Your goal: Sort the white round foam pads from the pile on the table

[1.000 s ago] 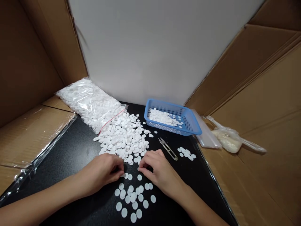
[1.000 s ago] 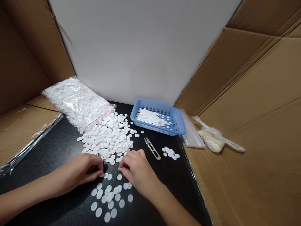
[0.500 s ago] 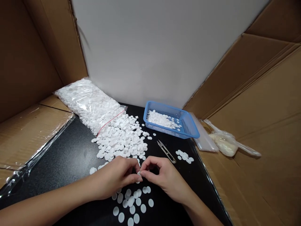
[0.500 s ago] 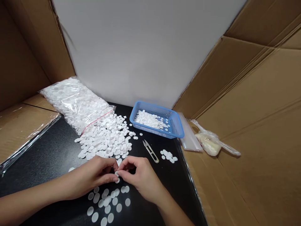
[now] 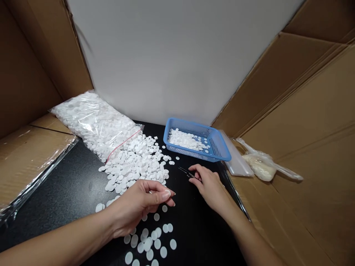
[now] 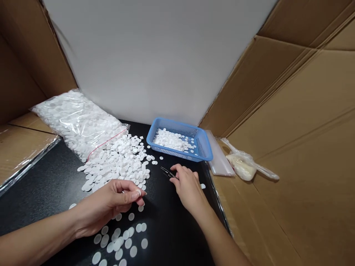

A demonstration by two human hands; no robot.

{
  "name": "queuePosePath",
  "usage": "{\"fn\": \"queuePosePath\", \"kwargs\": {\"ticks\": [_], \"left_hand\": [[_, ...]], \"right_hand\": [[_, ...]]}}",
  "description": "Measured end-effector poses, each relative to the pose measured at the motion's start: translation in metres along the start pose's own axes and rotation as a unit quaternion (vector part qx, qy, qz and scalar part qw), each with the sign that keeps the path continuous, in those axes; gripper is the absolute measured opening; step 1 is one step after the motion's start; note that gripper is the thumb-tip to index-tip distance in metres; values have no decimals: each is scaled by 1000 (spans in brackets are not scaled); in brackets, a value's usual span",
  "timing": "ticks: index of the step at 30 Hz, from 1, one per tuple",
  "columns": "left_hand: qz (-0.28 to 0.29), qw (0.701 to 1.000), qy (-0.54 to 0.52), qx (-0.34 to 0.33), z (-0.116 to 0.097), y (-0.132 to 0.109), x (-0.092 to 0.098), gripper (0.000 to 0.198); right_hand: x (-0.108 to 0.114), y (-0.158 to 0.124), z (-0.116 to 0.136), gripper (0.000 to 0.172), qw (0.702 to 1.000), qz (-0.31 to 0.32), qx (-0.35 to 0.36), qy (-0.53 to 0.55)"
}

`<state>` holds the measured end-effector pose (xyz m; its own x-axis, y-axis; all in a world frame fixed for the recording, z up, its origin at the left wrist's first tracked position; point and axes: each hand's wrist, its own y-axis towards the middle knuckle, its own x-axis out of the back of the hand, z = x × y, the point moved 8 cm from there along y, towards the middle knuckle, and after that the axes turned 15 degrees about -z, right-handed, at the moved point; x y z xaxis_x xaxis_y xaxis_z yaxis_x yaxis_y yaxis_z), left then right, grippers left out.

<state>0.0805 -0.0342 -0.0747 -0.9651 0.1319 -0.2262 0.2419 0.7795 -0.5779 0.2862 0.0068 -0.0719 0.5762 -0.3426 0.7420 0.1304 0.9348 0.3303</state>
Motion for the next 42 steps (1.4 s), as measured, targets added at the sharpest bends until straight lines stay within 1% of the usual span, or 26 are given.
{"fn": "queuePosePath", "kwargs": {"ticks": [1, 3, 5, 6, 7, 10, 12, 13, 16, 22, 26, 34, 42], "left_hand": [[-6, 1000, -20, 0, -1, 1, 0, 35], [-12, 999, -45, 5, -2, 3, 1, 33], [-11, 999, -51, 10, -3, 2, 0, 32], [-13, 999, -51, 13, -3, 2, 0, 31], [-15, 998, -50, 19, -3, 1, 1, 31], [-24, 998, -54, 30, -1, -1, 1, 28], [-25, 997, -63, 27, -1, -1, 0, 25], [-24, 997, -69, 22, -1, -1, 0, 23], [-21, 997, -80, 9, -3, 0, 0, 21], [-22, 997, -76, -12, -7, 1, 0, 21], [-15, 996, -83, -18, -9, -1, -2, 19], [-1, 998, -61, -13, -6, -6, -8, 24], [14, 998, -50, -37, -9, -7, -12, 23]], "right_hand": [[2, -2, 3, 15, 1000, -9, 1, 3], [10, -6, 11, 22, 999, -36, 1, 16], [20, -12, 26, 31, 996, -65, 4, 54], [25, -16, 35, 33, 993, -76, 9, 91], [27, -20, 46, 34, 990, -73, 22, 121], [30, -35, 81, 40, 980, -63, 111, 153], [29, -44, 95, 41, 974, -62, 155, 156], [28, -48, 99, 41, 972, -61, 166, 156], [24, -56, 101, 42, 971, -65, 181, 142], [26, -63, 105, 46, 969, -86, 207, 106], [26, -64, 105, 47, 967, -98, 208, 106], [24, -64, 104, 49, 968, -91, 211, 103], [26, -65, 106, 46, 967, -89, 208, 116]]}}
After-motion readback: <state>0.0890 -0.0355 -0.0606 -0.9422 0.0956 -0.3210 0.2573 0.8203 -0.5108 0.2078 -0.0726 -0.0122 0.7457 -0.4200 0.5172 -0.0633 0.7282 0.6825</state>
